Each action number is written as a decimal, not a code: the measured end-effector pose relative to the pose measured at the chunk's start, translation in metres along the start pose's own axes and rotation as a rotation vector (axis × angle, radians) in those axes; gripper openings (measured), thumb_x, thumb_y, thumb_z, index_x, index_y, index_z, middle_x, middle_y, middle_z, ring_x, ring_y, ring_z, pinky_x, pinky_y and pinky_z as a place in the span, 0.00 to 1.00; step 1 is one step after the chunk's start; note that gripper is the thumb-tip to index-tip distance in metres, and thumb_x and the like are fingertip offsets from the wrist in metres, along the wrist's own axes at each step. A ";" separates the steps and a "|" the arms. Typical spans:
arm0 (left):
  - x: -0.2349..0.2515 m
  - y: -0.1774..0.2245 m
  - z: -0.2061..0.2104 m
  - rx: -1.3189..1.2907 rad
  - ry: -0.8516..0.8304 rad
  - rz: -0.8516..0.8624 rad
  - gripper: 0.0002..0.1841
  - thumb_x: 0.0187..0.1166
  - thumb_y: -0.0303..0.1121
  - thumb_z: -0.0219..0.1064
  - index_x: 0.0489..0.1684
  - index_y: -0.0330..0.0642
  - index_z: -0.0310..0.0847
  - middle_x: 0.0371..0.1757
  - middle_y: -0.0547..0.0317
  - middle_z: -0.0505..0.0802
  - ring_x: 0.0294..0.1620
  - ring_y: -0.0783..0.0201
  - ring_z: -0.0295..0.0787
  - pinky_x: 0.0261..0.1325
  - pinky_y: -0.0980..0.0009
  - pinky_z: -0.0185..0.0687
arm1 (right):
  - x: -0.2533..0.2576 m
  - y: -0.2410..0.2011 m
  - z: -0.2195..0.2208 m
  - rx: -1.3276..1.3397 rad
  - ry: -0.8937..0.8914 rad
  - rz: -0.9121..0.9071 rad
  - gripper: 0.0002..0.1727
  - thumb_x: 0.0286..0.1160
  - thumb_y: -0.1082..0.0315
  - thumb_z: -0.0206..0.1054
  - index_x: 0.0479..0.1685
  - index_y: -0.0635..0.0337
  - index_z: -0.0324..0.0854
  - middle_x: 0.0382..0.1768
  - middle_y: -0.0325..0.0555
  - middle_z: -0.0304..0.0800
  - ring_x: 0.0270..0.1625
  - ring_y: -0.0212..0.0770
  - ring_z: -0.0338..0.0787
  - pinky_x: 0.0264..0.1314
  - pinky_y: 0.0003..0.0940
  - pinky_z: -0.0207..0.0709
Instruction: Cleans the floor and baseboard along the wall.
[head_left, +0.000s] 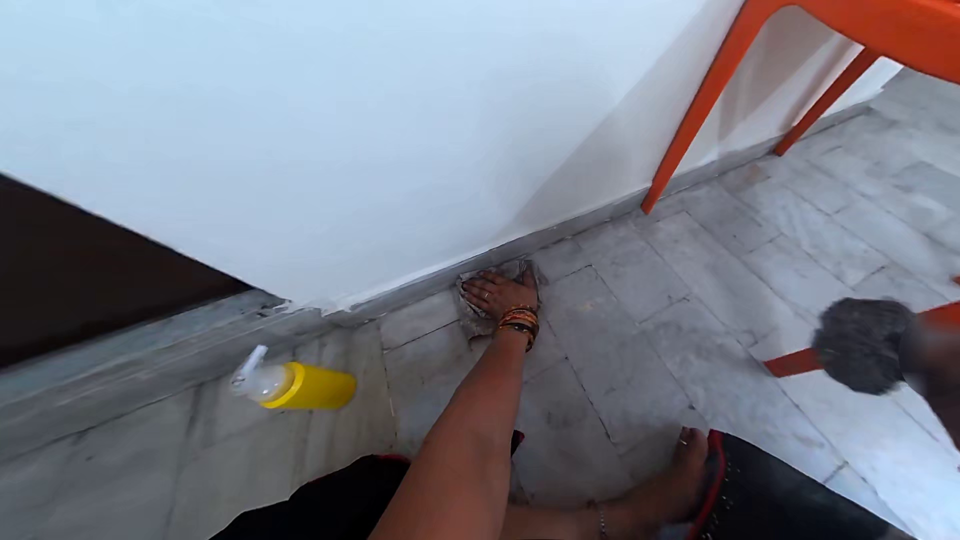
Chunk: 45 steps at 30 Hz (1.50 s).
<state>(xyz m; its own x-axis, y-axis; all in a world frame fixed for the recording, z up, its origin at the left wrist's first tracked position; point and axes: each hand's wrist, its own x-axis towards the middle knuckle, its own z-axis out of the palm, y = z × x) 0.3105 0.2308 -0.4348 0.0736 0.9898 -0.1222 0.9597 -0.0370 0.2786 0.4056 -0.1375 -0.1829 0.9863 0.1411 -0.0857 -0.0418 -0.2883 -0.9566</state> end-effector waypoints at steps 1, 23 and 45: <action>-0.002 0.007 0.002 -0.004 -0.001 0.005 0.60 0.77 0.74 0.50 0.92 0.22 0.43 0.92 0.18 0.47 0.96 0.27 0.33 0.93 0.37 0.20 | 0.025 0.031 -0.013 0.046 -0.075 -0.062 0.08 0.85 0.79 0.48 0.45 0.63 0.72 0.36 0.38 0.81 0.36 0.26 0.86 0.44 0.22 0.83; -0.028 0.143 0.037 0.112 -0.321 0.874 0.47 0.86 0.58 0.52 0.95 0.30 0.42 0.95 0.28 0.46 0.98 0.35 0.33 0.96 0.43 0.23 | 0.055 0.074 -0.014 0.051 -0.373 -0.171 0.07 0.69 0.64 0.68 0.43 0.46 0.86 0.34 0.33 0.91 0.37 0.25 0.89 0.46 0.21 0.85; -0.016 0.237 0.045 0.250 -0.526 1.172 0.41 0.90 0.56 0.51 0.98 0.42 0.41 0.98 0.40 0.44 0.99 0.41 0.33 0.96 0.40 0.28 | 0.056 0.068 -0.015 0.156 -0.485 -0.196 0.07 0.73 0.60 0.72 0.46 0.47 0.87 0.36 0.36 0.90 0.40 0.27 0.89 0.49 0.23 0.85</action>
<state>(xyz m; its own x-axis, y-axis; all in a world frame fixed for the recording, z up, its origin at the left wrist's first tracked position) 0.5494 0.1998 -0.4096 0.9364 0.1821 -0.3001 0.2729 -0.9153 0.2961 0.4599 -0.1632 -0.2482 0.7928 0.6093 0.0153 0.0757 -0.0736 -0.9944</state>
